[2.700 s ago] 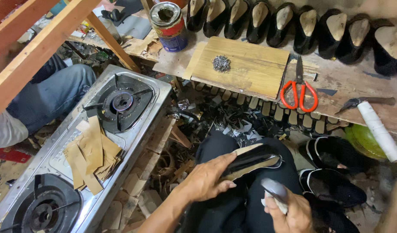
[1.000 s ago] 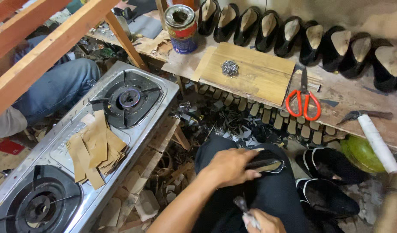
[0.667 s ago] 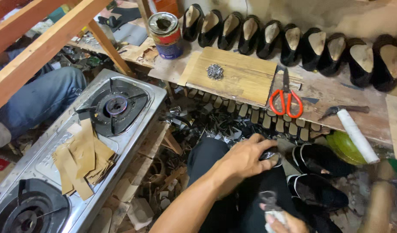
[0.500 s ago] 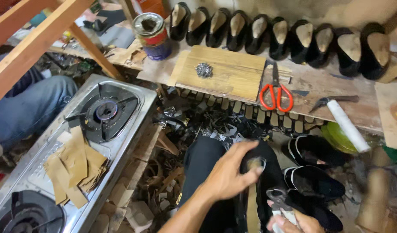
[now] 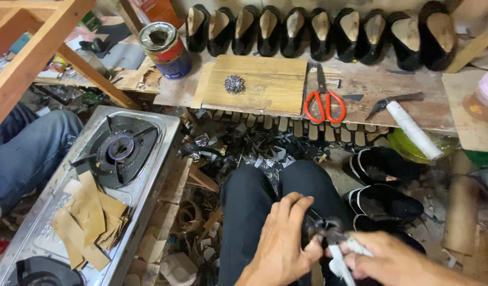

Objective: The person inserts a wooden shoe tree into a black shoe and uses a hammer to tap around the edges, securing the shoe tree in place. The person repeatedly taps the shoe's perimeter while holding it on their lap.

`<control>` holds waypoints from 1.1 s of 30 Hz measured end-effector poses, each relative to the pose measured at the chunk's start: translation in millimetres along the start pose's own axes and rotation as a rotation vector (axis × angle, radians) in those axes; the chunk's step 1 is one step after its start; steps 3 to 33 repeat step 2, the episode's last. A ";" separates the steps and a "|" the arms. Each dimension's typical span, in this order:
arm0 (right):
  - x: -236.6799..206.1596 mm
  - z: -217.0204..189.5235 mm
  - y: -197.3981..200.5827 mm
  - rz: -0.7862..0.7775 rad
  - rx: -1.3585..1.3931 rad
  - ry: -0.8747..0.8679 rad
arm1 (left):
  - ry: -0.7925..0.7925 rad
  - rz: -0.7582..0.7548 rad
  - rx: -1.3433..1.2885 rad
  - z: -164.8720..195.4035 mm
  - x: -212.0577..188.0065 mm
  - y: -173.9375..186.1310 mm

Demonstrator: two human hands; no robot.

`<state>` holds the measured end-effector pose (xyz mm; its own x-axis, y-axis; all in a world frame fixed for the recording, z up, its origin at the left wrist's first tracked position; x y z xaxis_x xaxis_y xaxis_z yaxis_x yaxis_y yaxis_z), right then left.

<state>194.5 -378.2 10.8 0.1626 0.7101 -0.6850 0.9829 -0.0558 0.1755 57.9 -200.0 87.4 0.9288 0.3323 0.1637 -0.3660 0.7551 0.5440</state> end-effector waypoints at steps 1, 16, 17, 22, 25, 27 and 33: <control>-3.9 -5.3 6.3 -0.028 -0.027 0.025 | 0.006 -0.012 0.006 3.6 -0.2 -3.6; -9.0 -10.8 13.6 -0.057 -0.056 0.050 | 0.013 -0.022 0.011 6.6 0.0 -6.9; -9.0 -10.8 13.6 -0.057 -0.056 0.050 | 0.013 -0.022 0.011 6.6 0.0 -6.9; -9.0 -10.8 13.6 -0.057 -0.056 0.050 | 0.013 -0.022 0.011 6.6 0.0 -6.9; -9.0 -10.8 13.6 -0.057 -0.056 0.050 | 0.013 -0.022 0.011 6.6 0.0 -6.9; -9.0 -10.8 13.6 -0.057 -0.056 0.050 | 0.013 -0.022 0.011 6.6 0.0 -6.9; -9.0 -10.8 13.6 -0.057 -0.056 0.050 | 0.013 -0.022 0.011 6.6 0.0 -6.9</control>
Point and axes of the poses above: each hand's wrist, its own x-axis towards the middle knuckle, its own y-axis out of the back of the hand, z = x × y, the point moved 5 cm from there along x, towards the middle knuckle, and after that the axes turned 1 degree about -z, right-handed, at the moved point
